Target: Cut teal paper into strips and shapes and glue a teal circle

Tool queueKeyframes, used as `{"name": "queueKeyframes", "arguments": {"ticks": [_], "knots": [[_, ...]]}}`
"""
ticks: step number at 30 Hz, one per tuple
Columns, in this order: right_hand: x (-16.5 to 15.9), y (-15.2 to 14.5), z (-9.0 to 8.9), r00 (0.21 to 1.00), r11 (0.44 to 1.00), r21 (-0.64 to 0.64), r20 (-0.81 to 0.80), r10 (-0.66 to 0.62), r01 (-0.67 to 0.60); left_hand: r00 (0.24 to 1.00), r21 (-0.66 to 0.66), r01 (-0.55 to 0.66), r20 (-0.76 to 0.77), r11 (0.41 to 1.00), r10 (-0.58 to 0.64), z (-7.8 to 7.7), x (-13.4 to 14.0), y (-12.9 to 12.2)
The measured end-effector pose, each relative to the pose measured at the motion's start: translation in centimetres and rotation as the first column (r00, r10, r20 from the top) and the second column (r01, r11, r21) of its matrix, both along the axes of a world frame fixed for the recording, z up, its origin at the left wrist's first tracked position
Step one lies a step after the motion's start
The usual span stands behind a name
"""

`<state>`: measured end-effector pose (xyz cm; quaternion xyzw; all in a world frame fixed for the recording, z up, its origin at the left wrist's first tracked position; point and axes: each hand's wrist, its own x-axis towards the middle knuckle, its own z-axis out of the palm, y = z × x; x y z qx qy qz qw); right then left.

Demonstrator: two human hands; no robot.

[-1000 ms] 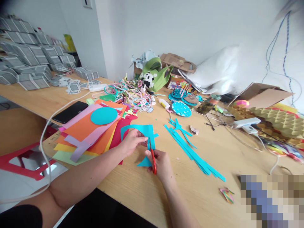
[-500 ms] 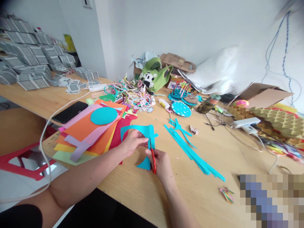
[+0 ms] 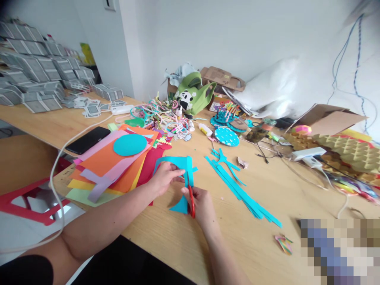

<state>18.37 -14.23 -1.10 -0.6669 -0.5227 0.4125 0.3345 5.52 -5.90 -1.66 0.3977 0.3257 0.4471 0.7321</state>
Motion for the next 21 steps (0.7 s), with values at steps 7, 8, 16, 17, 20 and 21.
{"name": "queueKeyframes", "arguments": {"ticks": [7, 8, 16, 17, 20, 21], "knots": [[-0.17, -0.08, -0.04, 0.999, 0.999, 0.037, 0.029, -0.017, 0.015, 1.000, -0.041, 0.022, -0.006, 0.999, -0.022, 0.20, 0.04, -0.14], [-0.17, -0.09, -0.08, 0.999, 0.999, 0.039, 0.037, -0.016, 0.015, 1.000, -0.047, 0.027, -0.005, 0.999, -0.027, 0.25, 0.06, -0.17], [-0.25, 0.03, 0.01, 0.999, 0.997, 0.072, 0.046, -0.016, 0.012, 1.000, -0.066, 0.028, 0.000, 0.997, -0.028, 0.12, -0.01, -0.17], [-0.27, 0.04, 0.05, 0.999, 0.997, 0.076, 0.042, -0.015, 0.012, 1.000, -0.064, 0.028, 0.001, 0.998, -0.028, 0.11, -0.02, -0.16], [-0.29, 0.06, 0.01, 0.999, 0.996, 0.084, 0.037, -0.013, 0.010, 1.000, -0.056, 0.027, 0.000, 0.998, -0.027, 0.12, 0.00, -0.17], [-0.28, 0.06, -0.05, 0.999, 0.996, 0.086, 0.041, -0.015, 0.011, 1.000, -0.056, 0.024, -0.005, 0.998, -0.024, 0.13, 0.03, -0.20]]}}
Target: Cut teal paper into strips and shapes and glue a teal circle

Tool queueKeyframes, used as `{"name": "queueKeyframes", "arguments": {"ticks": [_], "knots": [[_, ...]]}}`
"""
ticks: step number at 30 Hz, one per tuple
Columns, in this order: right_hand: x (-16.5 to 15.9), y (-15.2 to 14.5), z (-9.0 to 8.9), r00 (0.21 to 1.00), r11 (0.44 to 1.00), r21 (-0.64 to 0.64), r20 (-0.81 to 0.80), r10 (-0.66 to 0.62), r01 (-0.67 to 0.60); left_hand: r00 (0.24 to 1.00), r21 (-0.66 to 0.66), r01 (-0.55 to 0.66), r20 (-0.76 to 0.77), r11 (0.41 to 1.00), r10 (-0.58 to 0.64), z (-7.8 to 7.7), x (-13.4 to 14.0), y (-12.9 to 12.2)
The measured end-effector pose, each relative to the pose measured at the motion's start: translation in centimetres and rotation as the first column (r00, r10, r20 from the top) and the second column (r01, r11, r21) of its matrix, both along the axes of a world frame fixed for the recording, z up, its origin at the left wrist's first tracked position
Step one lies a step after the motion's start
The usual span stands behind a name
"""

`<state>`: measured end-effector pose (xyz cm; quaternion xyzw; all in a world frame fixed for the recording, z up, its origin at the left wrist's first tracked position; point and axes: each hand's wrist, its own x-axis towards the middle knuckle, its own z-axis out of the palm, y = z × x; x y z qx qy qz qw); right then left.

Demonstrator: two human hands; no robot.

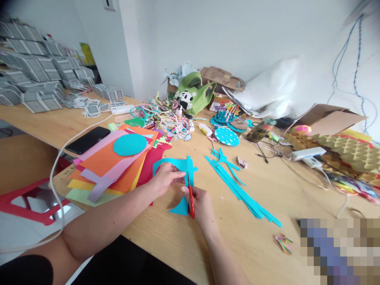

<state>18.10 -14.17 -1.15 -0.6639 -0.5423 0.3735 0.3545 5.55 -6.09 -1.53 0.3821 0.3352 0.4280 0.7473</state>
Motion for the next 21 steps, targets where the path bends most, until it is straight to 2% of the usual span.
{"name": "queueKeyframes", "arguments": {"ticks": [17, 21], "knots": [[0.15, -0.01, -0.22, 1.000, 1.000, -0.011, 0.013, -0.011, 0.011, 0.999, -0.009, 0.035, 0.013, 0.999, -0.035, 0.43, 0.21, -0.35], [0.06, -0.09, -0.05, 1.000, 0.999, -0.041, 0.005, 0.010, -0.010, 0.997, -0.036, -0.042, 0.066, 0.998, 0.044, 0.39, 0.16, -0.26]]}}
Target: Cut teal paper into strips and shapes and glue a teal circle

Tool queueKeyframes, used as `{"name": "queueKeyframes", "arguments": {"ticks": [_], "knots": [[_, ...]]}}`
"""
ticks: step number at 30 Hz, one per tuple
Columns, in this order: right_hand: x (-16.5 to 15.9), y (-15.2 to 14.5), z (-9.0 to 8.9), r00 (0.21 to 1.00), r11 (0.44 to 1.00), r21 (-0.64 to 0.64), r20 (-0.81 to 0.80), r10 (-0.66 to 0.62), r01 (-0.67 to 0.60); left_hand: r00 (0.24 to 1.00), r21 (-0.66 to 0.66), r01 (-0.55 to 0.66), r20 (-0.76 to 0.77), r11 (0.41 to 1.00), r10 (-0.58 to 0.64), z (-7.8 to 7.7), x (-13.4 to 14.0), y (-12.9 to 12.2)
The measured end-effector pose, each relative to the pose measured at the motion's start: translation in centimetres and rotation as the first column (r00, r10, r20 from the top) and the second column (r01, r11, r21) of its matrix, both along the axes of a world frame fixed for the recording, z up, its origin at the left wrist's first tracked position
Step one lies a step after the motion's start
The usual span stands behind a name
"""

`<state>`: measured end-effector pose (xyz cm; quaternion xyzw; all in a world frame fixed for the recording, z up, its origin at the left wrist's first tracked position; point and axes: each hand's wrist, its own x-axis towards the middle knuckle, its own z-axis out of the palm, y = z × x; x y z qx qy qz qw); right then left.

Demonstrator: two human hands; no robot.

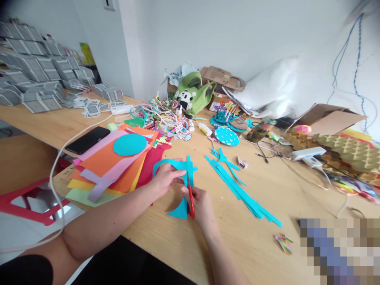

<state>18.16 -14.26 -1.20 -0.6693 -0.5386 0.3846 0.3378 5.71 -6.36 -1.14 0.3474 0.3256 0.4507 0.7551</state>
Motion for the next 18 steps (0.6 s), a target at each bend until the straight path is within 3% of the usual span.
{"name": "queueKeyframes", "arguments": {"ticks": [3, 18], "knots": [[-0.03, 0.01, -0.09, 1.000, 1.000, -0.001, 0.012, 0.014, -0.014, 0.999, -0.035, -0.043, 0.018, 0.998, 0.044, -0.14, -0.03, 0.05], [-0.05, 0.00, -0.24, 0.999, 1.000, 0.009, 0.031, 0.008, -0.008, 1.000, -0.050, -0.015, 0.014, 0.999, 0.016, -0.09, 0.08, -0.16]]}}
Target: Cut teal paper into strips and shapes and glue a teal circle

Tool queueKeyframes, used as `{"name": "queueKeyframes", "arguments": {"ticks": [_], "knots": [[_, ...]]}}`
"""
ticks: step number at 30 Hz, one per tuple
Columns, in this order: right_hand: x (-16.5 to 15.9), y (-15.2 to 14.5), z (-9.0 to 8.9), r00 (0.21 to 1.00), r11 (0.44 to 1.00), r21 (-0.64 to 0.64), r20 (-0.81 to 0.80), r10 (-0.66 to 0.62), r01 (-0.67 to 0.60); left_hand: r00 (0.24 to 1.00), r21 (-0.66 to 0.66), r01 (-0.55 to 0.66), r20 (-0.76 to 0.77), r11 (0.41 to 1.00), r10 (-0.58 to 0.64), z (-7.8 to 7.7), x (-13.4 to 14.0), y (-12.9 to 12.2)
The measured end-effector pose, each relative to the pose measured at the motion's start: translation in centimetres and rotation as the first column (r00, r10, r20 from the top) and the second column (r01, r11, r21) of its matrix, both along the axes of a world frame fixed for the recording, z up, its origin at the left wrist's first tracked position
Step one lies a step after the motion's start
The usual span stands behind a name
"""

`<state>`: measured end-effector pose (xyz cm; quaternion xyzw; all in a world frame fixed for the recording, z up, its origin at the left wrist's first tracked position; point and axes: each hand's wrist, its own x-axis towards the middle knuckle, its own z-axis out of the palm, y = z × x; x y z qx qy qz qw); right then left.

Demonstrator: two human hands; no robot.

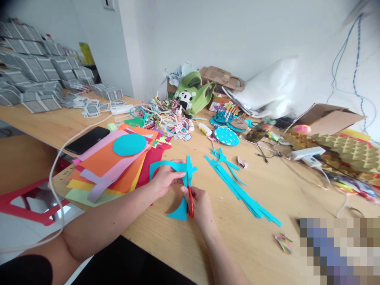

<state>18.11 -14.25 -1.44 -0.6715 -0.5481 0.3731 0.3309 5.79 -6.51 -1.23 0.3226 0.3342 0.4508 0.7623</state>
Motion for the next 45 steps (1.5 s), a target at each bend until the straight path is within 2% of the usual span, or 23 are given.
{"name": "queueKeyframes", "arguments": {"ticks": [8, 18, 25, 31, 45], "knots": [[-0.09, -0.10, 0.04, 0.999, 1.000, -0.023, -0.050, -0.017, 0.016, 0.999, -0.005, 0.017, -0.040, 1.000, -0.017, -0.14, 0.08, -0.11], [-0.08, -0.06, 0.26, 0.999, 1.000, 0.008, -0.053, -0.008, 0.008, 0.999, -0.019, 0.016, -0.043, 1.000, -0.017, -0.27, 0.14, -0.17], [-0.40, -0.26, 0.51, 0.996, 0.999, -0.054, -0.094, -0.006, 0.001, 0.997, -0.037, -0.080, -0.025, 0.996, 0.079, -0.38, 0.12, 0.13], [-0.48, -0.17, 0.45, 0.998, 1.000, -0.005, -0.055, -0.012, 0.012, 0.997, -0.063, -0.065, -0.047, 0.996, 0.062, -0.46, 0.15, -0.02], [-0.43, -0.10, 0.13, 0.999, 0.999, -0.046, -0.048, -0.008, 0.005, 0.997, -0.070, -0.072, -0.024, 0.995, 0.071, -0.35, 0.33, -0.40]]}}
